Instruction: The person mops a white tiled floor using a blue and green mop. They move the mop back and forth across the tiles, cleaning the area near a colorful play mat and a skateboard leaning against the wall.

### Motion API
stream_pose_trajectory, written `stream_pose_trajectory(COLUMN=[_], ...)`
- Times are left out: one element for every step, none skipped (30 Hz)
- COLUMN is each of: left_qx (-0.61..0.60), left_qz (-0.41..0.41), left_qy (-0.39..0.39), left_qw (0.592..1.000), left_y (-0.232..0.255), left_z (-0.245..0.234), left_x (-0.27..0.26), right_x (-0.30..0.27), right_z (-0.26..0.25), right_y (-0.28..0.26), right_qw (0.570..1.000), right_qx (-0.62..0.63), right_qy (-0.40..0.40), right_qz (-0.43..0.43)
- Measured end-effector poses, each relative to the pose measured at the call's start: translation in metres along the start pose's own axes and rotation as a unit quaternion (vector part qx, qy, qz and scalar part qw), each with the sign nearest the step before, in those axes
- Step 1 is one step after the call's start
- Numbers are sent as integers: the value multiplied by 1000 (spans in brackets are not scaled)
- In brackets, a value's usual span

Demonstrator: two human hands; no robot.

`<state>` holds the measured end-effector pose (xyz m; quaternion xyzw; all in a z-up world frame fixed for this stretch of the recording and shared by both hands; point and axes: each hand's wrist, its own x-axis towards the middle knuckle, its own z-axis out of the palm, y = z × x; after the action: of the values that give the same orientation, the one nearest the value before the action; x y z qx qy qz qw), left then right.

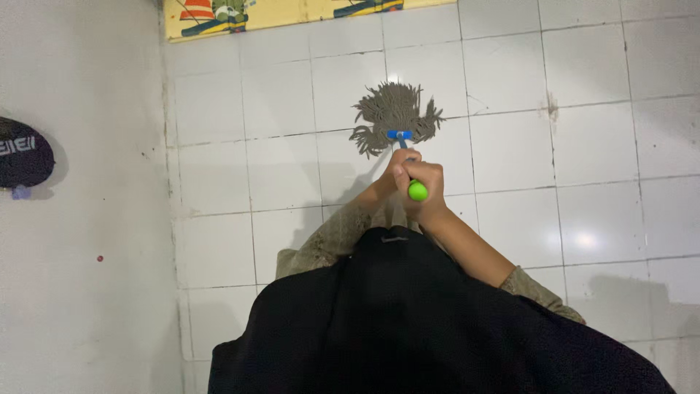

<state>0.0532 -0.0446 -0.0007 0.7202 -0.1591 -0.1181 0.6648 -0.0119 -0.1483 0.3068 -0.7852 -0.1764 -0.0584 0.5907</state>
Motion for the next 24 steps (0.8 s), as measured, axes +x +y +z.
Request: stream_pose_trajectory(left_qx=[-28, -55, -81, -135, -187, -241, -293, -344, -395, -306, -215, -121, -105, -92, -79, -39, 1, 41, 36, 30, 23, 20, 16, 9], left_qz=[-28, -57, -85, -83, -82, -79, -76, -73, -71, -24, 23, 70, 70, 68, 65, 89, 113, 130, 115, 101, 86, 73, 61, 43], left_qy=[-5, -11, -16, -15, -14, -10, -6, 0, 6, 4, 3, 2, 19, 35, 52, 50, 49, 47, 50, 52, 54, 58, 61, 65], left_qw=[999, 997, 993, 987, 979, 967, 953, 936, 916, 952, 976, 990, 992, 993, 993, 994, 992, 990, 991, 993, 995, 995, 996, 997], left_y=[0, 3, 8, 16, 25, 35, 45, 54, 62, 66, 67, 65, 62, 58, 56, 58, 64, 72, 82, 92, 103, 113, 122, 128], left_z=[6, 15, 22, 29, 36, 45, 54, 63, 71, 76, 79, 84, 89, 99, 111, 115, 120, 128, 136, 145, 155, 162, 168, 176], left_x=[-10, -26, -40, -49, -57, -63, -69, -75, -80, -80, -77, -72, -70, -73, -77, -76, -84, -100, -110, -120, -128, -131, -132, -141], right_x=[-6, -13, -20, -25, -28, -32, -37, -42, -45, -49, -52, -55, -60, -71, -82, -83, -85, -95, -103, -111, -118, -123, -127, -138], right_z=[-2, -6, -11, -16, -18, -21, -25, -29, -34, -39, -43, -50, -56, -63, -69, -75, -83, -91, -98, -108, -123, -135, -141, -141], right_y=[-12, -24, -35, -46, -54, -61, -66, -69, -69, -68, -65, -61, -56, -53, -50, -46, -42, -42, -42, -43, -45, -45, -44, -43], right_qw=[1000, 999, 997, 993, 993, 993, 993, 996, 998, 997, 997, 996, 995, 993, 990, 984, 978, 969, 957, 939, 918, 892, 898, 901], right_qx=[-11, 13, 37, 60, 56, 52, 47, 47, 47, 48, 46, 43, 40, 71, 102, 131, 115, 103, 91, 102, 113, 123, 100, 81], right_qy=[-8, -13, -18, -27, -23, -22, -22, -32, -43, -55, -63, -69, -76, -87, -98, -107, -144, -179, -214, -270, -325, -380, -395, -409], right_qz=[1, -31, -63, -96, -99, -103, -107, -66, -24, 17, 31, 43, 56, 21, -13, -57, -100, -138, -175, -188, -199, -212, -168, -117])
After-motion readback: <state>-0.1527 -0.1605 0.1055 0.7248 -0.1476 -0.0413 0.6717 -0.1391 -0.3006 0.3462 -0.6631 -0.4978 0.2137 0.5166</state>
